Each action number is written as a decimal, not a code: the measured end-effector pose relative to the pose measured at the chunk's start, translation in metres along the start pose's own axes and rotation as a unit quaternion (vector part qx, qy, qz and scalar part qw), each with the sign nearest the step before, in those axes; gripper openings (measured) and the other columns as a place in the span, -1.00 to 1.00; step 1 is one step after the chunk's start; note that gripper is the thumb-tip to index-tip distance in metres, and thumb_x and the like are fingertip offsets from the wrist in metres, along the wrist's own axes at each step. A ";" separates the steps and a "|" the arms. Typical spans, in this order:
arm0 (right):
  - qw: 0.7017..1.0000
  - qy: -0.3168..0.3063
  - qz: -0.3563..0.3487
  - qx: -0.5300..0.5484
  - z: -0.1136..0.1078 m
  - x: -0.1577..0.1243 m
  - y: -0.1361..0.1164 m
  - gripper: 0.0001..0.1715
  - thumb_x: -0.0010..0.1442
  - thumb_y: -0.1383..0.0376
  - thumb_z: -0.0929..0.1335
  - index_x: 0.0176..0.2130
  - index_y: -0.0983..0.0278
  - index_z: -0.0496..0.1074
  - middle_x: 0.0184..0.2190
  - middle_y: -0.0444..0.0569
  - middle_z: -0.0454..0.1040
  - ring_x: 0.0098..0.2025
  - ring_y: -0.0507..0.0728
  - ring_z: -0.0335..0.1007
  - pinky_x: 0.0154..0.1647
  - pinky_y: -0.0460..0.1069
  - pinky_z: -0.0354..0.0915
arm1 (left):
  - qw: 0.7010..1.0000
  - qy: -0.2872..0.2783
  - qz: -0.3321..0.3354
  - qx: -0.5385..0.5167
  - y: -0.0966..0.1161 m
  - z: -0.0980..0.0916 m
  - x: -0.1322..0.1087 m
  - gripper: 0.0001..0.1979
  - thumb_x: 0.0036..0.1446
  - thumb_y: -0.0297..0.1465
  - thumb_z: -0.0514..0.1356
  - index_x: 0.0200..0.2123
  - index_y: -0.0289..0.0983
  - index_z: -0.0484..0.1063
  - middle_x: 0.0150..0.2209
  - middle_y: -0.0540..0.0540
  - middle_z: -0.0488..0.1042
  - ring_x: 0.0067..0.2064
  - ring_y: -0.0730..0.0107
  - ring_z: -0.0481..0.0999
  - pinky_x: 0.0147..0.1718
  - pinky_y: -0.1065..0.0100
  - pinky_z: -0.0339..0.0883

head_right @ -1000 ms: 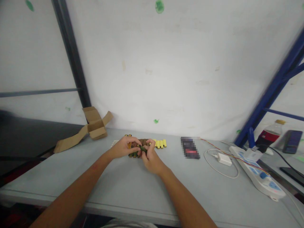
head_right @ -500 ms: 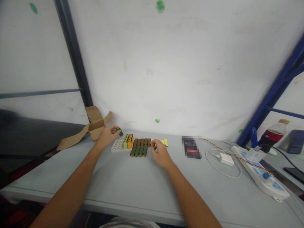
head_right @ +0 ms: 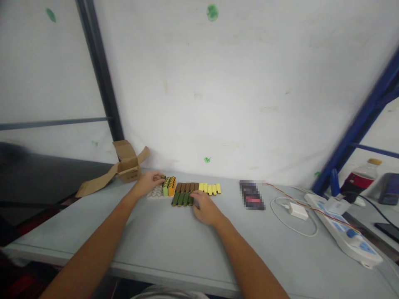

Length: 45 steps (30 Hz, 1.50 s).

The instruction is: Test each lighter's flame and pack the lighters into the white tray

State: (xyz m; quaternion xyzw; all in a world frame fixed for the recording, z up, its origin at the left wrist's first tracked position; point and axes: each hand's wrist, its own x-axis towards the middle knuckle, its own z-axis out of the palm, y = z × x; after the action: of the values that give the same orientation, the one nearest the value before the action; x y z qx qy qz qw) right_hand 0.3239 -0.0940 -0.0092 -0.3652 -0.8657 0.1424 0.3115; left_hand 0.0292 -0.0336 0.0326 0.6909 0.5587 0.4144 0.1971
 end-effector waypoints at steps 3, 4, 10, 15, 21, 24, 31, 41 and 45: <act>0.999 -0.038 0.002 -0.031 0.001 -0.001 -0.002 -0.41 0.11 0.44 0.32 0.16 0.42 0.39 0.22 0.31 0.28 0.28 0.30 0.19 0.31 0.22 0.10 | 1.000 -0.002 0.005 0.014 -0.005 0.001 0.002 -0.70 -0.16 -0.19 0.31 -0.37 -0.27 0.53 -0.42 -0.11 0.60 -0.32 0.19 0.57 -0.28 0.24 0.43; 0.998 -0.047 0.007 -0.038 0.001 -0.001 -0.003 -0.41 0.13 0.42 0.32 0.16 0.43 0.39 0.23 0.33 0.27 0.28 0.32 0.18 0.31 0.23 0.09 | 1.000 -0.001 0.008 0.020 -0.007 0.001 0.003 -0.71 -0.15 -0.20 0.31 -0.36 -0.27 0.53 -0.42 -0.11 0.60 -0.33 0.20 0.57 -0.27 0.24 0.43; 0.998 -0.048 0.023 -0.024 -0.003 -0.001 -0.004 -0.45 0.14 0.40 0.33 0.13 0.42 0.42 0.19 0.30 0.32 0.24 0.29 0.24 0.31 0.22 0.10 | 0.999 -0.011 0.021 0.036 -0.007 0.001 0.001 -0.73 -0.08 -0.22 0.26 -0.35 -0.28 0.52 -0.36 -0.16 0.61 -0.30 0.18 0.57 -0.23 0.21 0.43; 0.999 -0.040 0.018 -0.013 -0.004 -0.001 -0.002 -0.47 0.12 0.42 0.34 0.11 0.36 0.45 0.13 0.24 0.39 0.19 0.26 0.29 0.30 0.22 0.11 | 0.998 -0.002 0.014 0.054 -0.005 0.001 0.001 -0.70 -0.10 -0.20 0.27 -0.34 -0.28 0.53 -0.38 -0.14 0.60 -0.30 0.18 0.57 -0.25 0.23 0.42; 0.999 -0.040 0.020 -0.014 -0.004 -0.001 -0.004 -0.45 0.13 0.41 0.34 0.14 0.37 0.42 0.13 0.24 0.38 0.19 0.26 0.29 0.29 0.20 0.12 | 0.998 -0.019 0.014 0.065 -0.007 0.002 0.000 -0.75 -0.09 -0.24 0.24 -0.35 -0.27 0.51 -0.41 -0.13 0.60 -0.31 0.17 0.57 -0.26 0.24 0.41; 0.999 -0.042 0.013 -0.029 -0.002 -0.001 -0.005 -0.42 0.14 0.39 0.34 0.16 0.40 0.39 0.15 0.26 0.35 0.21 0.26 0.26 0.28 0.16 0.13 | 0.997 -0.022 0.019 0.073 -0.010 0.003 0.001 -0.74 -0.08 -0.23 0.22 -0.36 -0.27 0.50 -0.40 -0.15 0.60 -0.32 0.16 0.57 -0.28 0.23 0.40; 0.997 -0.024 0.059 -0.048 -0.007 0.001 -0.012 -0.71 0.11 0.27 0.43 -0.14 0.30 0.50 -0.10 0.14 0.47 -0.03 0.25 0.38 0.04 0.12 0.26 | 0.998 -0.027 0.012 0.054 -0.015 0.004 0.002 -0.74 -0.09 -0.20 0.23 -0.37 -0.25 0.49 -0.43 -0.11 0.59 -0.34 0.21 0.56 -0.32 0.29 0.38; 0.983 0.023 0.179 -0.023 -0.015 -0.001 -0.006 -0.62 -0.01 0.56 0.33 -0.17 0.29 0.39 -0.27 0.01 0.50 -0.24 0.13 0.39 -0.21 -0.02 0.20 | 0.993 -0.076 0.012 0.094 -0.010 0.003 -0.002 -0.72 -0.10 -0.30 0.18 -0.29 -0.28 0.53 -0.36 -0.10 0.61 -0.31 0.22 0.54 -0.34 0.33 0.33; 0.982 0.062 0.170 0.058 -0.019 0.001 0.005 -0.73 -0.08 0.53 0.34 -0.31 0.30 0.44 -0.39 -0.08 0.47 -0.35 0.08 0.35 -0.31 -0.06 0.20 | 0.990 -0.081 0.020 0.111 -0.017 0.004 0.003 -0.70 -0.03 -0.28 0.15 -0.25 -0.29 0.53 -0.30 -0.15 0.62 -0.25 0.19 0.56 -0.28 0.32 0.35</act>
State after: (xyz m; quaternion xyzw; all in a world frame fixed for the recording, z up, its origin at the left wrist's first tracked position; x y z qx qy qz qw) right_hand 0.3383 -0.0895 0.0041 -0.4968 -0.7599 0.2204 0.3567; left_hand 0.0218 -0.0252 0.0189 0.7508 0.5691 0.2970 0.1553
